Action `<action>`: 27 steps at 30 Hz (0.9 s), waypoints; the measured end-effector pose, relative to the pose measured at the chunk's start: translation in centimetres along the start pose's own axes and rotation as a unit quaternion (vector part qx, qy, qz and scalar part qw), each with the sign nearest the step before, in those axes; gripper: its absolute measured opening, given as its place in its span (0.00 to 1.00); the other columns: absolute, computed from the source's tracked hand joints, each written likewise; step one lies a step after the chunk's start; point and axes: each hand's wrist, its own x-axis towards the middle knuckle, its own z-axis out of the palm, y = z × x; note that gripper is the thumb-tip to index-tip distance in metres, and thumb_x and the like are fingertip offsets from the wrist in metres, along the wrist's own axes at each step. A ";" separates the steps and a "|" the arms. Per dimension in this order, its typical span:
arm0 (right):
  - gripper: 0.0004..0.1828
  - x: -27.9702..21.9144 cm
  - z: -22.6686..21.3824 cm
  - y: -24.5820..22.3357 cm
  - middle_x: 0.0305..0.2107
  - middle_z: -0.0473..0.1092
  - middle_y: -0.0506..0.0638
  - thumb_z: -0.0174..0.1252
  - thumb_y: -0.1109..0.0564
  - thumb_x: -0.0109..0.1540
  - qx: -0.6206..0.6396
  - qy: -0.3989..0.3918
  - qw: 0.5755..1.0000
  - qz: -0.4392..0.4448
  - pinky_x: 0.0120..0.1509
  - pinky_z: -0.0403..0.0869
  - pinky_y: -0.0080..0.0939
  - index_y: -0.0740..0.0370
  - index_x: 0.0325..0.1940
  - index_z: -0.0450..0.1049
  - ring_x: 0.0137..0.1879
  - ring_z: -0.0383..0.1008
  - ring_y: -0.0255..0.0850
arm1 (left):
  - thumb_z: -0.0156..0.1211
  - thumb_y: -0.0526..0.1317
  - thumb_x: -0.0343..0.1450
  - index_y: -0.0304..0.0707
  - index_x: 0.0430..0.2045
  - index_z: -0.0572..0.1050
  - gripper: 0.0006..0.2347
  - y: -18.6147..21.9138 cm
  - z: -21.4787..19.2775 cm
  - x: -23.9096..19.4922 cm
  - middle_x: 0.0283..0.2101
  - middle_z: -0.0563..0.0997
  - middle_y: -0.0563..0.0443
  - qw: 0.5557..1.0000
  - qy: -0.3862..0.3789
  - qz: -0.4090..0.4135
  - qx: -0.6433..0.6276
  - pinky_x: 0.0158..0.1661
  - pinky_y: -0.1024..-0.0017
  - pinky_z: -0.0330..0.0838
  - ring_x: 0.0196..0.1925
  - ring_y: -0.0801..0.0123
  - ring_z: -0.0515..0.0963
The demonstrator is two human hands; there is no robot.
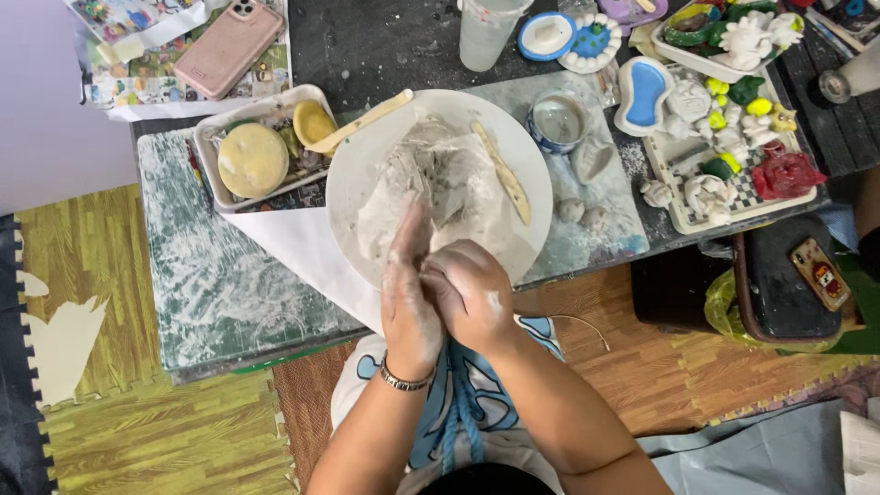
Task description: The person repeatedly shapes small pieces of white clay into rounded forms by hand. They roll the clay between their palms, refine the shape with their fingers, and occasionally dip their hands into a container of water to moisten the clay. The workspace is cluttered with various crafting tools and finished clay pieces.
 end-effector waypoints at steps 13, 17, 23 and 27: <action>0.35 -5.1 -0.4 -4.3 0.78 0.49 0.66 0.34 0.41 0.78 0.242 -0.145 0.958 0.046 0.89 0.45 0.53 0.72 0.79 0.50 0.86 0.44 0.57 | 0.25 0.66 0.80 0.27 0.76 0.47 0.39 2.3 -0.1 -1.8 0.81 0.47 0.36 0.991 0.040 0.113 0.056 0.82 0.59 0.36 0.85 0.53 0.44; 0.43 -4.5 -1.1 -4.8 0.81 0.36 0.65 0.30 0.35 0.77 0.229 -0.121 0.964 0.064 0.89 0.41 0.50 0.73 0.82 0.37 0.88 0.36 0.55 | 0.22 0.67 0.80 0.25 0.74 0.45 0.39 1.1 0.7 -2.5 0.81 0.45 0.35 0.961 -0.035 0.080 0.264 0.80 0.62 0.42 0.84 0.53 0.47; 0.51 -1.3 -1.8 -3.4 0.81 0.25 0.63 0.30 0.28 0.74 0.249 -0.035 0.963 0.095 0.89 0.36 0.50 0.71 0.82 0.26 0.88 0.26 0.55 | 0.15 0.71 0.76 0.26 0.76 0.40 0.44 0.9 1.7 -3.1 0.81 0.45 0.37 0.976 -0.146 0.067 0.147 0.79 0.62 0.37 0.84 0.52 0.44; 0.50 0.3 -2.3 -0.9 0.82 0.24 0.62 0.28 0.27 0.74 0.147 -0.024 0.988 0.037 0.91 0.34 0.54 0.70 0.83 0.28 0.89 0.22 0.57 | 0.18 0.74 0.73 0.27 0.76 0.43 0.47 1.0 3.1 -2.7 0.81 0.47 0.37 0.991 -0.127 -0.022 0.030 0.77 0.61 0.35 0.83 0.52 0.45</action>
